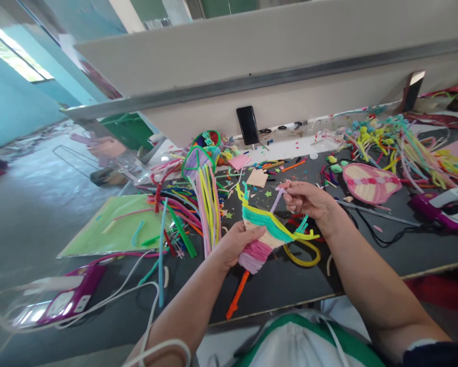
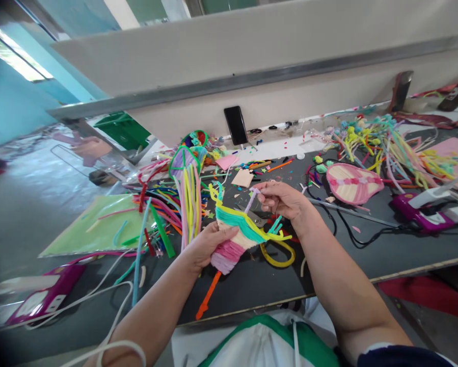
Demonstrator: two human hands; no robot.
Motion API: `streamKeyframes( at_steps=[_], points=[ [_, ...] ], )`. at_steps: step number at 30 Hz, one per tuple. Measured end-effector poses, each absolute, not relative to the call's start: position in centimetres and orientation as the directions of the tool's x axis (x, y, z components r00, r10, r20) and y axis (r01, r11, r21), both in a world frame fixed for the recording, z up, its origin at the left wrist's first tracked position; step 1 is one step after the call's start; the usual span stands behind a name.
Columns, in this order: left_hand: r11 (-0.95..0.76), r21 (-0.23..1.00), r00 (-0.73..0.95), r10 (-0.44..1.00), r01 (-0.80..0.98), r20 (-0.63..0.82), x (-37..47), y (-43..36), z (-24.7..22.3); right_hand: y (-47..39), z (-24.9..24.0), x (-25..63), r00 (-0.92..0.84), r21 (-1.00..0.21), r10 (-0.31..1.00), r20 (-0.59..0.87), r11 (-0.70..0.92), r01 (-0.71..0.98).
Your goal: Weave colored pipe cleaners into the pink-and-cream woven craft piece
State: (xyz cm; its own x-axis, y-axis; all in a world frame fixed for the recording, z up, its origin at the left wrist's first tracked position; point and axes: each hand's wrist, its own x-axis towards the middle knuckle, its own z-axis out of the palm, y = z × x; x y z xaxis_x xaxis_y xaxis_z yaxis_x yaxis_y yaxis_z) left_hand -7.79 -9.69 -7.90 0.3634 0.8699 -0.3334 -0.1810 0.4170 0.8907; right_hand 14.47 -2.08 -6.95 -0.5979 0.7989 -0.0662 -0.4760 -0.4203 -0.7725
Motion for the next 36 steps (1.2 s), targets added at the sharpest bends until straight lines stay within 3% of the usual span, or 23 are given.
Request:
streamKeyframes(
  at_steps=[10,24,36],
  points=[
    [0.381,0.914,0.381,0.873,-0.14,-0.306,-8.18,-9.44,-8.33,-2.06,-7.44,14.24,-0.665,-0.757,0.747,-0.019,-0.444,-0.478],
    [0.418,0.889,0.402,0.858,-0.189,-0.318,-8.58,-9.38,-8.02,-2.46,-6.73,14.66,-0.578,-0.862,0.815,-0.03,-0.314,-0.398],
    [0.433,0.88,0.417,0.849,-0.194,-0.326,-8.56,-9.47,-8.06,-2.37,-6.98,14.68,-0.62,-0.848,0.784,-0.032,-0.35,-0.398]
  ],
)
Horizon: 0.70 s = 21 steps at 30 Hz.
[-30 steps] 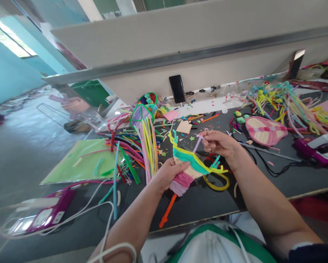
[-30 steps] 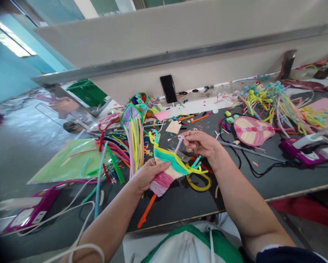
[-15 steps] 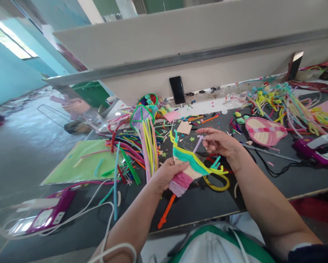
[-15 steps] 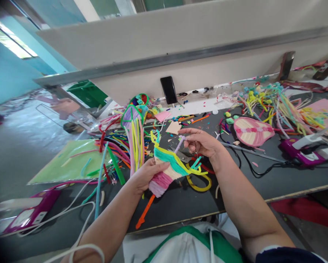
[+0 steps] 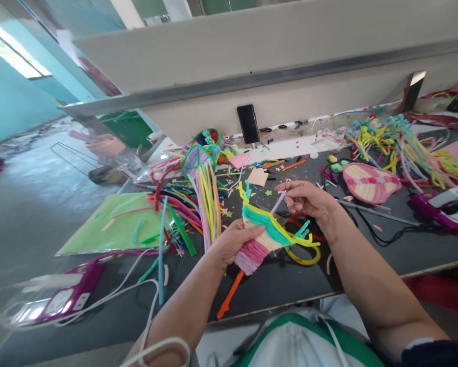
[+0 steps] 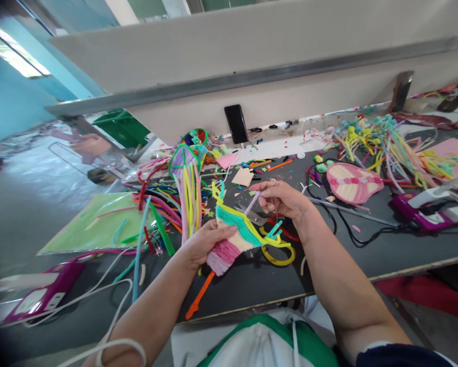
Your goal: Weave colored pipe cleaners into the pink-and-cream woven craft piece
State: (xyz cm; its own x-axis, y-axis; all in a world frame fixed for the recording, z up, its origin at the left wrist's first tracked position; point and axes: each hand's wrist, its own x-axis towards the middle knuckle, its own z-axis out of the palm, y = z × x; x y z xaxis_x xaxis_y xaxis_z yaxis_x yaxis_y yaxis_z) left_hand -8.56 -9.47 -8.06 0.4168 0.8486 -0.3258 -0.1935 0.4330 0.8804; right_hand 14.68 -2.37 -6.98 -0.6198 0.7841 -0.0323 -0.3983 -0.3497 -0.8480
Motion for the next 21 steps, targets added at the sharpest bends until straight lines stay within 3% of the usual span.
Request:
streamKeyframes(
  at_steps=[21],
  points=[
    [0.43,0.88,0.363,0.867,-0.201,-0.341,-8.4,-9.51,-7.66,-2.38,-6.88,14.88,-0.6,-0.858,0.8,-0.017,-0.32,-0.402]
  ],
)
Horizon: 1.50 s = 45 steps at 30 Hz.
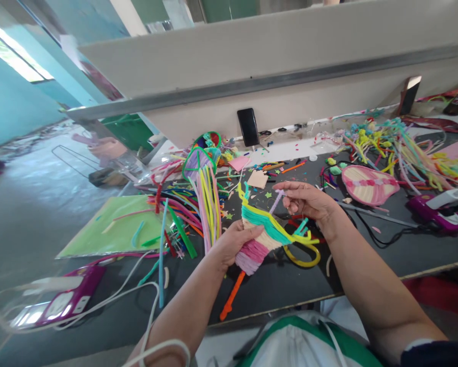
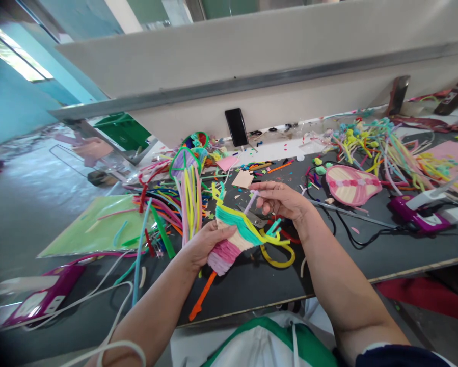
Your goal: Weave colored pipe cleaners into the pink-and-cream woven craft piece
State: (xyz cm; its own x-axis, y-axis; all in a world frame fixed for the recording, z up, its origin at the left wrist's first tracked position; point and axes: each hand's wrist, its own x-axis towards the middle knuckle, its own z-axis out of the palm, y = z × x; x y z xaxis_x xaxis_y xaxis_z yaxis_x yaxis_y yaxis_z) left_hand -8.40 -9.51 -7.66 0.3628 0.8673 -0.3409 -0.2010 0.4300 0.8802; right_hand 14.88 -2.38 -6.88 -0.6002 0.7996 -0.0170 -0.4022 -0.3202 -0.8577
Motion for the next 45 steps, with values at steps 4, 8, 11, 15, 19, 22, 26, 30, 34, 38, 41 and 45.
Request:
streamKeyframes(
  at_steps=[4,8,11,15,19,22,26,30,34,38,41,45],
  points=[
    [0.339,0.89,0.249,0.93,-0.306,-0.269,-8.5,-9.1,-7.4,-2.0,-6.6,14.8,-0.438,-0.83,0.899,-0.024,-0.262,-0.492],
    [0.147,0.882,0.121,0.987,-0.447,-0.104,-8.6,-8.5,-7.6,-1.5,-7.2,14.1,-0.285,-0.783,0.958,-0.042,-0.209,-0.586],
    [0.046,0.87,0.027,0.999,-0.491,-0.038,-8.8,-8.1,-7.7,-1.6,-7.5,13.6,-0.263,-0.774,0.963,-0.052,-0.205,-0.599],
    [-0.054,0.845,-0.049,0.998,-0.532,0.033,-8.9,-7.9,-7.7,-2.8,-6.9,12.4,-0.345,-0.769,0.935,-0.078,-0.277,-0.576],
    [-0.07,0.845,-0.029,0.998,-0.53,0.064,-8.6,-8.1,-7.5,-5.1,-6.3,9.9,-0.591,-0.79,0.803,-0.082,-0.413,-0.453],
    [-0.056,0.869,0.002,0.998,-0.491,0.066,-8.3,-8.4,-7.3,-6.5,-6.7,7.9,-0.662,-0.796,0.746,-0.074,-0.444,-0.411],
    [-0.026,0.908,0.096,0.993,-0.419,0.073,-8.3,-8.8,-7.1,-7.0,-7.7,6.8,-0.612,-0.78,0.785,-0.096,-0.441,-0.443],
    [-0.043,0.902,0.139,0.984,-0.43,0.113,-9.5,-8.1,-6.7,-6.8,-7.7,7.0,-0.532,-0.777,0.842,-0.089,-0.392,-0.492],
    [-0.196,0.858,-0.104,0.981,-0.474,0.166,-12.1,-6.4,-5.8,-7.0,-7.0,7.2,-0.462,-0.778,0.879,-0.122,-0.374,-0.505],
    [-0.394,0.885,-0.353,0.887,-0.249,0.296,-14.7,-6.0,-3.9,-7.8,-7.0,6.9,-0.446,-0.812,0.892,-0.08,-0.318,-0.49],
    [-0.407,0.902,-0.334,0.838,0.141,0.431,-15.4,-6.8,-1.9,-8.4,-7.0,6.7,-0.436,-0.835,0.898,-0.059,-0.284,-0.472],
    [-0.383,0.678,-0.183,0.774,0.628,0.606,-14.9,-7.7,-0.2,-9.0,-6.9,6.4,-0.438,-0.843,0.898,-0.033,-0.261,-0.47]
  ],
)
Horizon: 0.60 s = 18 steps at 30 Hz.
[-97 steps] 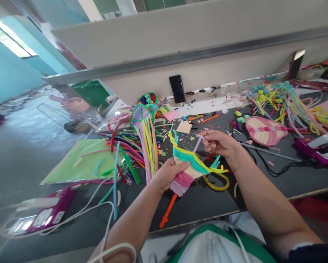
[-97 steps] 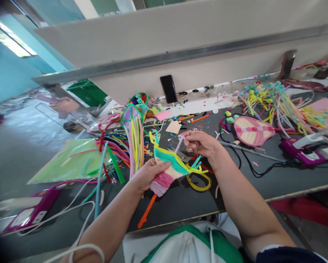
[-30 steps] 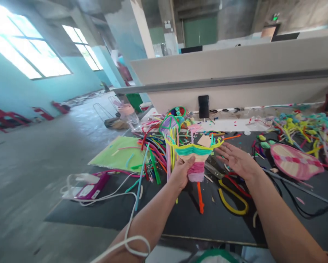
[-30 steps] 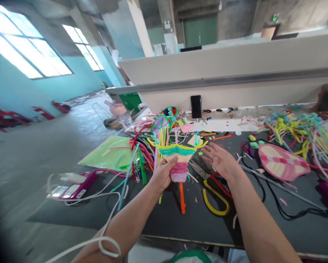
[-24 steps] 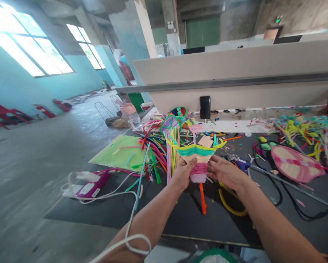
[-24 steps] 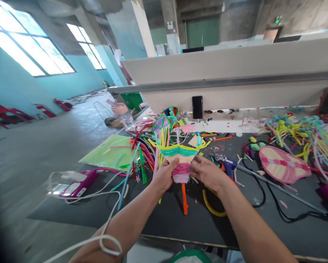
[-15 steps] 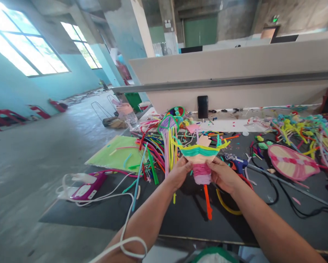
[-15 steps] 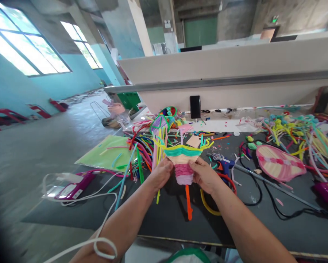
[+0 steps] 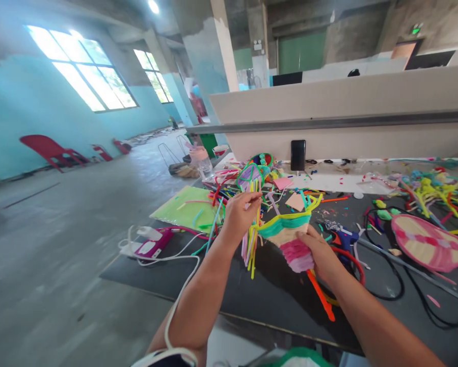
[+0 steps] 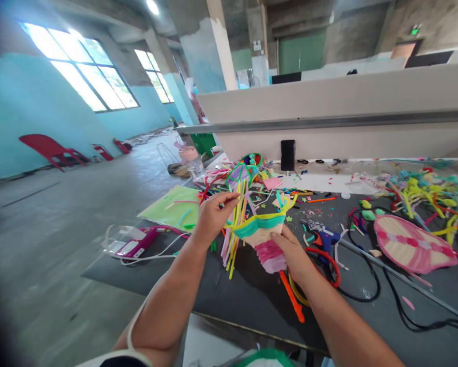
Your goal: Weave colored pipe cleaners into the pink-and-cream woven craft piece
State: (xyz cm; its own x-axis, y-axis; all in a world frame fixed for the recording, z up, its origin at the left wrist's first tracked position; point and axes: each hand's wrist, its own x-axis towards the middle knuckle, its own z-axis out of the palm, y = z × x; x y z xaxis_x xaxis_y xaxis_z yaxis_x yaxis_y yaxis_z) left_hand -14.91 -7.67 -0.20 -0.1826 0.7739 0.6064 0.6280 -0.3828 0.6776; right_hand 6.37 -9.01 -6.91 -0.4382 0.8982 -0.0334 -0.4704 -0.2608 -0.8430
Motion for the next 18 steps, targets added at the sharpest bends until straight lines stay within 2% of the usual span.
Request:
streamKeyframes(
  at_steps=[2,5,18],
  points=[
    [-0.357,0.576,-0.127,0.762,0.735,0.635,-14.6,-7.7,-0.1,-9.2,-6.9,6.2,-0.434,-0.85,0.9,-0.036,-0.257,-0.461],
    [-0.325,0.497,-0.097,0.754,0.804,0.65,-14.4,-7.5,-0.4,-9.3,-7.0,6.1,-0.422,-0.863,0.906,-0.031,-0.237,-0.445],
    [-0.335,0.414,-0.037,0.739,0.847,0.673,-14.7,-7.5,-1.6,-9.1,-7.8,5.6,-0.461,-0.86,0.887,-0.038,-0.264,-0.437]
  ],
)
